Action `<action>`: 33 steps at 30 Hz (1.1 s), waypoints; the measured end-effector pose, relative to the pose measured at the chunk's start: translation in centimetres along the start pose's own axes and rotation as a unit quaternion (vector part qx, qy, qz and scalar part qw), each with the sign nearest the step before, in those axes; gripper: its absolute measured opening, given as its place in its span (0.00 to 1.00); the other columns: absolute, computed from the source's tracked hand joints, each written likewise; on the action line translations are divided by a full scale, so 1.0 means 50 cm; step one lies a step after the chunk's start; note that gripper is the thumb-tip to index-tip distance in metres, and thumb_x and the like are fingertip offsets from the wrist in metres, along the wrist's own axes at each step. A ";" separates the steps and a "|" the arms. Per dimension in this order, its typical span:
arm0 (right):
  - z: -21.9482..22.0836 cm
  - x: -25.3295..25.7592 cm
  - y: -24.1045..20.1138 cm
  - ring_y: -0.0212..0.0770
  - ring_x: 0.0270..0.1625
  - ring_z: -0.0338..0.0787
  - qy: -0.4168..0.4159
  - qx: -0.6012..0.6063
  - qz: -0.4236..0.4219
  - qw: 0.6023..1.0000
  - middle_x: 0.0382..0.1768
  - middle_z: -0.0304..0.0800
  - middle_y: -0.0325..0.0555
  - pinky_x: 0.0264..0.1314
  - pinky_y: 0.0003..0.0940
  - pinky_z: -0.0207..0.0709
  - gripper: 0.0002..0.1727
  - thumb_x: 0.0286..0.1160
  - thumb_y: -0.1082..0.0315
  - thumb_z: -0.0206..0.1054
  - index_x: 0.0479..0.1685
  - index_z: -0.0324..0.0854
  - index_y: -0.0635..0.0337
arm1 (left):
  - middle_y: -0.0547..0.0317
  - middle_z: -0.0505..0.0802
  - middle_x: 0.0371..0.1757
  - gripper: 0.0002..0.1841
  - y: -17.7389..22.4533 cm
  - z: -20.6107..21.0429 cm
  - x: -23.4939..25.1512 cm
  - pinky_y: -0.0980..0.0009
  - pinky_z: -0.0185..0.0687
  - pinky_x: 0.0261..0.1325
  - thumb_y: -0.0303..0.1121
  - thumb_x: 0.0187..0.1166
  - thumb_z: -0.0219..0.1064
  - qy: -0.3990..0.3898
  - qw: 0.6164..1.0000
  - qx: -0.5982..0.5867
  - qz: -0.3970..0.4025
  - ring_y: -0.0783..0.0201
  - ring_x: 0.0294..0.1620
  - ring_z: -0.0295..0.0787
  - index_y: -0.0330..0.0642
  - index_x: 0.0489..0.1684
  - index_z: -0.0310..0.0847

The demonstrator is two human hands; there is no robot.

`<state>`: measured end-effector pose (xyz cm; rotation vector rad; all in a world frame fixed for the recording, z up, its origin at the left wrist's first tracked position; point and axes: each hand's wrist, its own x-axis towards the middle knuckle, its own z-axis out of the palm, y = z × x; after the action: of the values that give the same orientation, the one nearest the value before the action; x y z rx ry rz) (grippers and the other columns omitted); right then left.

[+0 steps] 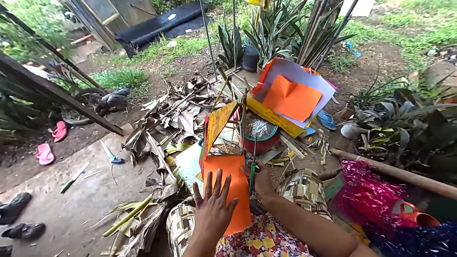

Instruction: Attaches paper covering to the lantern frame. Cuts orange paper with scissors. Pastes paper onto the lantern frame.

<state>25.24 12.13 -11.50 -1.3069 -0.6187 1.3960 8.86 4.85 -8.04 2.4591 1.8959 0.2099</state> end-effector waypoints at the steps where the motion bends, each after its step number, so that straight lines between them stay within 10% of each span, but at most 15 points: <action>1: 0.000 0.000 0.002 0.34 0.36 0.91 0.001 0.005 0.000 1.000 0.39 0.91 0.51 0.39 0.28 0.86 0.23 0.68 0.76 0.78 0.60 0.74 0.70 | 0.57 0.64 0.93 0.36 -0.010 0.009 -0.001 0.21 0.32 0.83 0.65 0.83 0.50 -0.006 1.000 0.004 0.009 0.40 0.93 0.52 0.58 0.88 0.68; 33: -0.019 -0.008 0.021 0.35 0.38 0.91 -0.043 0.037 0.008 0.998 0.40 0.89 0.51 0.41 0.28 0.87 0.21 0.67 0.80 0.76 0.57 0.74 0.71 | 0.51 0.59 0.94 0.46 -0.046 0.017 -0.007 0.20 0.25 0.82 0.77 0.75 0.41 -0.037 0.999 -0.019 0.004 0.37 0.94 0.46 0.63 0.92 0.62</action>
<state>25.69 11.20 -12.52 -1.2012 -0.6106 1.4798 6.67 5.16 -9.14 2.4157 1.8358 0.1520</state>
